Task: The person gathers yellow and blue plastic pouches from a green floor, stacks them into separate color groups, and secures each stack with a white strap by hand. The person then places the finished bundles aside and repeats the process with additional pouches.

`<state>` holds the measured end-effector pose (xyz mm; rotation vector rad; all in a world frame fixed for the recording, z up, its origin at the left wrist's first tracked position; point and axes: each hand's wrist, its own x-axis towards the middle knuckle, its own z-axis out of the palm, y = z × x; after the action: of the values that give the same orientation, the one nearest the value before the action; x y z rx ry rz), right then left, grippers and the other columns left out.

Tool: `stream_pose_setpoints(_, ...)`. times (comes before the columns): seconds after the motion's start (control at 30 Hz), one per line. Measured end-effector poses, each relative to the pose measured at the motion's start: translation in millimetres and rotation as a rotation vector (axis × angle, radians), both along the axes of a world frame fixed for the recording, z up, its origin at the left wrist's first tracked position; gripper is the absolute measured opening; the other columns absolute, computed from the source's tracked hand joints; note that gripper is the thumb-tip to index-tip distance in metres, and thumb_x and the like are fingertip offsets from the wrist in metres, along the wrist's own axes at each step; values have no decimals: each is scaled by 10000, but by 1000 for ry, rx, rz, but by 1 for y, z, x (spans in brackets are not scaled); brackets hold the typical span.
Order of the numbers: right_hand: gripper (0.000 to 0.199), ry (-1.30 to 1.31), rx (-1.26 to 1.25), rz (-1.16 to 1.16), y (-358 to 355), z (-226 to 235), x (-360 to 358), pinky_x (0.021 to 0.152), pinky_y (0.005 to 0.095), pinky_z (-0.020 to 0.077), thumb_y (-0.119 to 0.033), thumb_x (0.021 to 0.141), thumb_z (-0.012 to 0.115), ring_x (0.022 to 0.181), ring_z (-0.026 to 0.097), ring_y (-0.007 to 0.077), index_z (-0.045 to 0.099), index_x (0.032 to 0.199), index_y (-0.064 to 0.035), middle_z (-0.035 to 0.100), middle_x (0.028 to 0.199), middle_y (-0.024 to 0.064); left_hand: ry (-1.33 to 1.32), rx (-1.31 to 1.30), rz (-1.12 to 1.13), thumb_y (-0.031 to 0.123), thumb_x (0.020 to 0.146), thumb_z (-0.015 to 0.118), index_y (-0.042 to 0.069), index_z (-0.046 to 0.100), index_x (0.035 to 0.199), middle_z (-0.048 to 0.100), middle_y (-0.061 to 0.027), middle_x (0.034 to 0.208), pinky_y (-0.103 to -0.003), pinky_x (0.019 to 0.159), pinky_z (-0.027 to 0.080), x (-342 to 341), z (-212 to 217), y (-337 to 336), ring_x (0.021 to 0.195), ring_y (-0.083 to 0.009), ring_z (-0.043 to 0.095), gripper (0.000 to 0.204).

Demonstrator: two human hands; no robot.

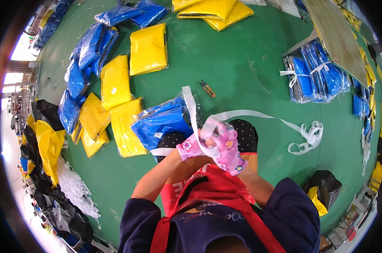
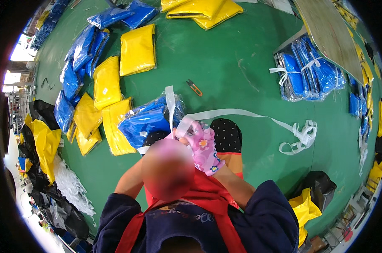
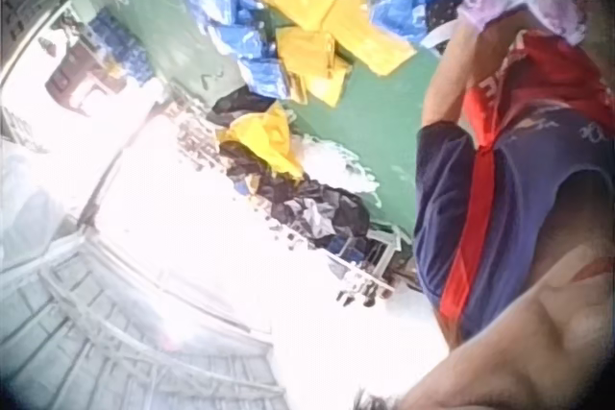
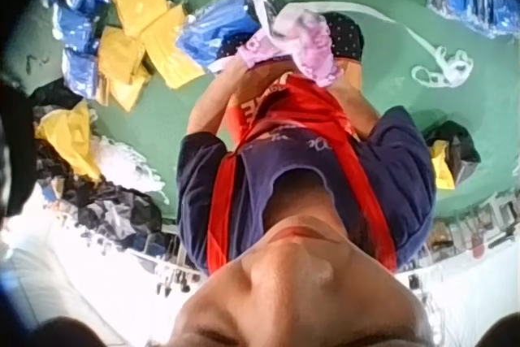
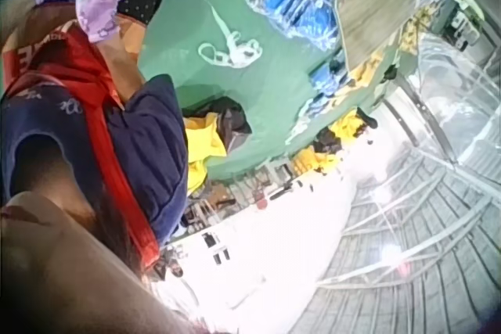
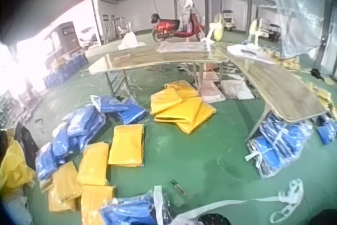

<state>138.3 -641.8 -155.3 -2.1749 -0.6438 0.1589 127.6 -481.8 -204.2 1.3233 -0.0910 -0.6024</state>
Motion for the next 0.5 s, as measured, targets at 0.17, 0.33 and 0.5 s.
stream_pose_setpoints(0.17, 614, 1536, 1196, 11, -19, 11, -30, 602, 308, 443, -536, 940, 253, 577, 509, 170, 544, 794, -15, 506, 609, 47, 349, 33, 594, 273, 917, 494, 47, 628, 905, 616, -51, 661, -272, 535, 479, 29, 37, 47, 575, -117, 569, 263)
stream_pose_setpoints(0.33, 535, 1665, 709, -629, 17, 23, 26, 483, 280, 445, -551, 920, 332, 549, 526, 122, 553, 1012, -72, 494, 612, -9, -363, 355, 449, 378, 869, 568, 51, 610, 907, 574, -52, 618, -269, 507, 463, 0, 167, 64, 460, -131, 519, 332)
stream_pose_setpoints(0.5, 569, 1305, 1233, 240, 127, 37, 136, 458, 207, 365, -504, 947, 326, 489, 413, 51, 481, 1255, -52, 475, 633, -42, -211, 617, -319, 286, 795, 676, 113, 490, 1267, 579, -53, 584, -304, 487, 449, -116, 234, 73, 497, -228, 584, 536)
